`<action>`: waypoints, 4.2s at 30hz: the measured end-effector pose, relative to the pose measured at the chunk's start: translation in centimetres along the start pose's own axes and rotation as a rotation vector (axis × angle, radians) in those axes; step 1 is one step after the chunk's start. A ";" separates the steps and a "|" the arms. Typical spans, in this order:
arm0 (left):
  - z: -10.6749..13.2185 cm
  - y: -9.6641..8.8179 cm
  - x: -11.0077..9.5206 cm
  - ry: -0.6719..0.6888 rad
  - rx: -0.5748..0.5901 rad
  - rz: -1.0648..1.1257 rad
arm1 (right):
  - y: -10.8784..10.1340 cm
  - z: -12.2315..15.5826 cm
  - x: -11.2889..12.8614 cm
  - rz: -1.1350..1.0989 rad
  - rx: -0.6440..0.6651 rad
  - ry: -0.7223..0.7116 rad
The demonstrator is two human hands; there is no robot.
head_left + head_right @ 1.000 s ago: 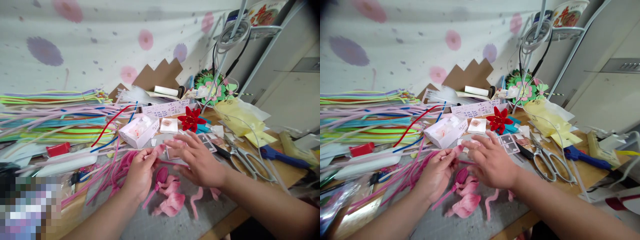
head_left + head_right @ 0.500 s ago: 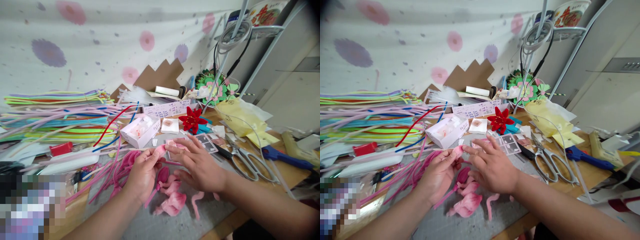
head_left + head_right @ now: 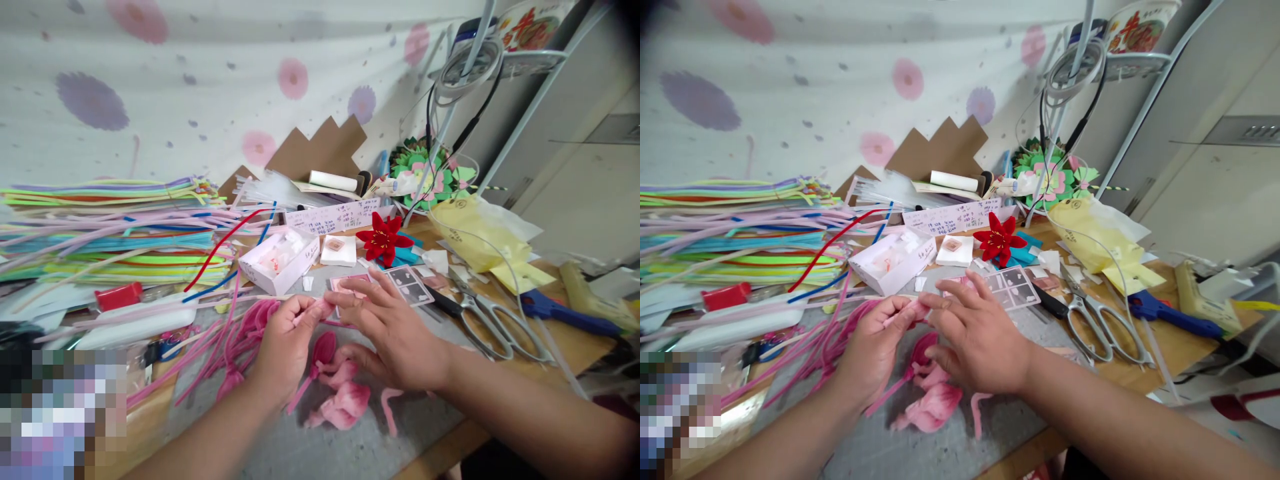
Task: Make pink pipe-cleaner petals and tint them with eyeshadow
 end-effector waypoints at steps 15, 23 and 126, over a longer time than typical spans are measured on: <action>-0.5 -0.7 0.1 -0.018 -0.128 0.056 | 3.3 1.5 -6.2 0.150 0.347 0.237; -0.3 -0.3 -0.2 0.012 -0.093 0.006 | 0.1 0.2 -2.0 -0.073 0.039 0.044; -0.3 -0.1 -0.1 -0.142 -0.143 0.288 | 2.4 2.1 -6.9 0.116 0.318 0.246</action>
Point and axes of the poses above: each hand's wrist, its own z-axis away from the middle knuckle, its own y-axis out of the palm, x = y × z, the point moved 4 cm from there along -z, towards the middle knuckle, and after that the axes turned 6 degrees about z, right-handed, at the moved point
